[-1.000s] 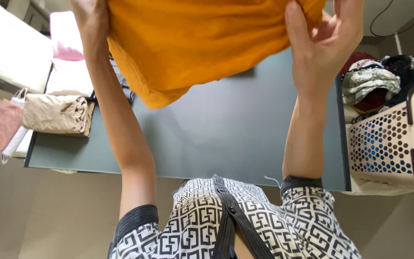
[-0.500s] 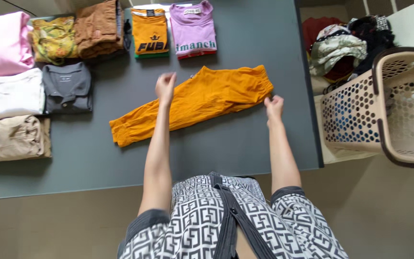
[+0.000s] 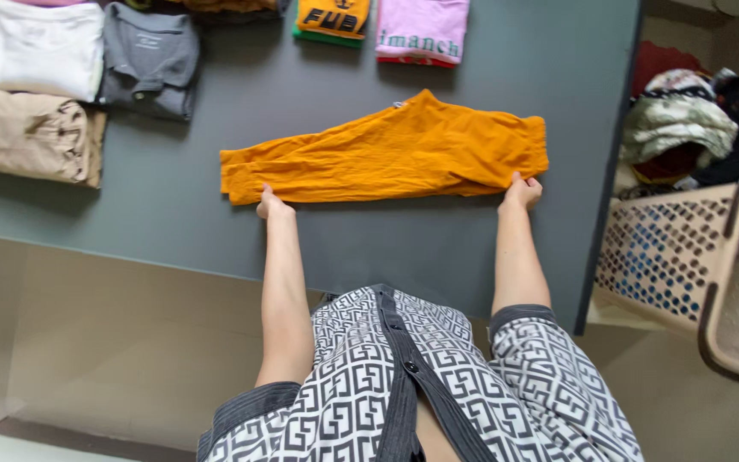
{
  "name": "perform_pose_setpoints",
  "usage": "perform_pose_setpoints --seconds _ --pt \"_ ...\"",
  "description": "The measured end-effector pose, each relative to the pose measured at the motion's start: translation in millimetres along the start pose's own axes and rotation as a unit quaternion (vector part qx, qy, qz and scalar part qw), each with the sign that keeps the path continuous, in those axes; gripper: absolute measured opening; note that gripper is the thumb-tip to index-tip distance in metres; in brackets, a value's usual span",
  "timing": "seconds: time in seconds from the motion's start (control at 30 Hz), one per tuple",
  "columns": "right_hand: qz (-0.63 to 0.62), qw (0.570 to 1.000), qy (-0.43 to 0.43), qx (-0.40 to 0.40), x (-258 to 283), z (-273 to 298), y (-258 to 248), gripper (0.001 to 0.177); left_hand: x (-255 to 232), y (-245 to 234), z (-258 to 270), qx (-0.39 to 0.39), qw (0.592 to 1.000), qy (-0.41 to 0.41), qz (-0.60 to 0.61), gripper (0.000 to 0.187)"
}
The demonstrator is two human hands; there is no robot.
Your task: The person folds multiple clean garments one by one on a table. They pick up each item from a laundry basket, lay it flat, fold it neatly, and place it into a growing stack of folded clothes.
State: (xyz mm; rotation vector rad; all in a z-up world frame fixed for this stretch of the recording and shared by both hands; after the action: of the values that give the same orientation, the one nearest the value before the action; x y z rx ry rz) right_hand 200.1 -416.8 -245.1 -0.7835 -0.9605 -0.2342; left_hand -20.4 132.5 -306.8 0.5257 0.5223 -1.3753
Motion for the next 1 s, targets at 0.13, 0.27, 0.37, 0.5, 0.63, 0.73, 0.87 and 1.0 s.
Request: perform_pose_setpoints --seconds 0.13,0.27,0.37,0.5,0.63,0.73,0.87,1.0 --pt "-0.157 0.973 0.149 0.074 8.4 -2.7 19.0 0.035 -15.0 -0.6 -14.5 0.011 0.999 0.017 0.026 0.036" --pt "-0.222 0.942 0.225 0.113 25.9 -16.4 30.3 0.032 -22.9 4.8 -28.4 0.031 0.999 -0.001 -0.012 0.028" --pt "-0.249 0.928 0.223 0.164 39.2 -27.5 37.1 0.032 -30.7 15.2 -40.9 0.082 0.992 -0.101 0.002 0.022" --pt "-0.335 0.906 0.132 0.221 44.3 -36.3 26.1 0.033 -69.3 29.2 -51.9 0.23 0.972 0.039 0.009 0.026" --pt "-0.305 0.899 0.182 0.256 11.5 -22.9 7.6 0.025 -81.8 11.8 -53.2 0.262 0.964 0.032 -0.044 0.023" --pt "-0.264 0.9 0.22 0.268 -15.3 -9.1 -7.2 0.017 -68.3 -10.4 -50.6 0.182 0.977 -0.068 -0.083 0.021" --pt "-0.285 0.915 0.135 0.25 -9.4 -10.7 -13.6 0.015 -78.0 -4.3 -45.0 0.185 0.976 0.01 -0.111 0.027" --pt "-0.243 0.947 0.14 0.154 -10.8 -9.6 -17.3 0.016 -77.4 -15.5 -36.2 0.057 0.962 0.124 -0.236 0.025"
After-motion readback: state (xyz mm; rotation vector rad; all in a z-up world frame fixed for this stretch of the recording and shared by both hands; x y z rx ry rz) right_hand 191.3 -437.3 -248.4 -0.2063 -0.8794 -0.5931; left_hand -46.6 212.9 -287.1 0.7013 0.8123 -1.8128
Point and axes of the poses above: each hand's wrist, its own z-axis away from the middle knuckle, its own y-axis out of the palm, x = y × z, the point moved 4 cm from there along -z, towards the middle knuckle, and after that the axes turned 4 degrees about x, right-handed, at the moved point
